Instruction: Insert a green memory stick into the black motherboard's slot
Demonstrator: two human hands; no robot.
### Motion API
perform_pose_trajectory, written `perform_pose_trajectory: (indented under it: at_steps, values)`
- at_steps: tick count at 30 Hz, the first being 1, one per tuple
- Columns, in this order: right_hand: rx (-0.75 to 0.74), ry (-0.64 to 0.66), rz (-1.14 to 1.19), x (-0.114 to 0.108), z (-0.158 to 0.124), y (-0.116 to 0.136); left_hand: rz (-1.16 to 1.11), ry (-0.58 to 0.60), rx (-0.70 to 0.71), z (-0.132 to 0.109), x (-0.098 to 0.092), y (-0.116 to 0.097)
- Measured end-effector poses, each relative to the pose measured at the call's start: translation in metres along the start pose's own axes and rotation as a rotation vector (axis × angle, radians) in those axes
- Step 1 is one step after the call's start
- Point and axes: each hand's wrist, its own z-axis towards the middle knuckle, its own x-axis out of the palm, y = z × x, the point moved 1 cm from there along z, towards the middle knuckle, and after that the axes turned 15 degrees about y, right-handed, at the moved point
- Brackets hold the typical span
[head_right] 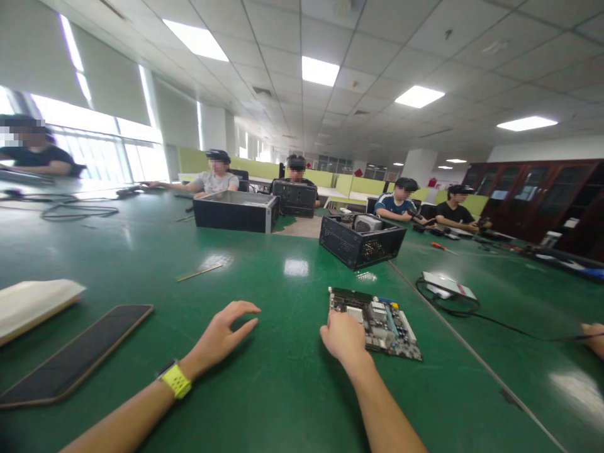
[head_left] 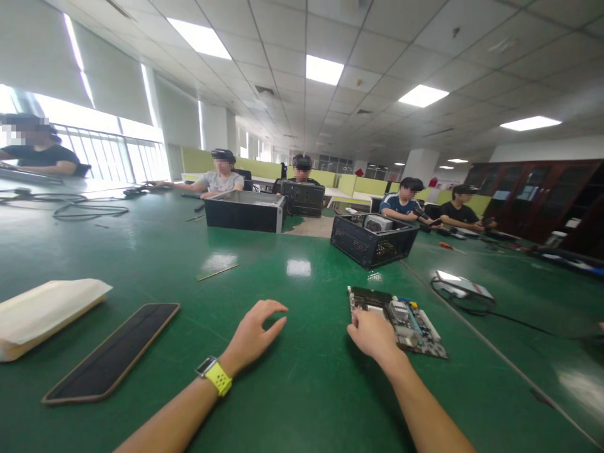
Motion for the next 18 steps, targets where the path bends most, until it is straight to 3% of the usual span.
perform_pose_trajectory:
  at_steps: [4,6,8,9,10,11,12,14,15,18]
  values:
    - [-0.199,0.058,0.079,0.007,-0.016,0.016,0.01,0.04,0.014,0.001,0.001,-0.004]
    - [-0.433,0.26,0.232,0.01,-0.03,0.033,0.013,0.076,0.023,0.001,0.002,-0.007]
    - [-0.682,0.579,0.441,0.009,-0.041,0.045,0.015,0.124,0.044,0.001,0.003,-0.011]
    - [-0.761,0.68,0.548,0.008,-0.043,0.048,0.018,0.154,0.056,0.001,0.003,-0.013]
    - [-0.792,0.684,0.64,0.007,-0.042,0.048,0.025,0.187,0.068,0.001,0.003,-0.015]
    - [-0.77,0.58,0.699,0.005,-0.037,0.045,0.035,0.222,0.079,0.0,0.004,-0.017]
    - [-0.711,0.396,0.711,0.004,-0.029,0.04,0.044,0.256,0.088,0.0,0.004,-0.019]
    - [-0.555,0.028,0.612,0.005,-0.009,0.026,0.056,0.314,0.102,-0.001,0.005,-0.021]
    - [-0.494,-0.07,0.535,0.007,0.0,0.019,0.056,0.332,0.106,-0.002,0.005,-0.021]
    - [-0.431,-0.071,0.368,0.016,0.022,0.008,0.049,0.348,0.1,-0.002,0.005,-0.021]
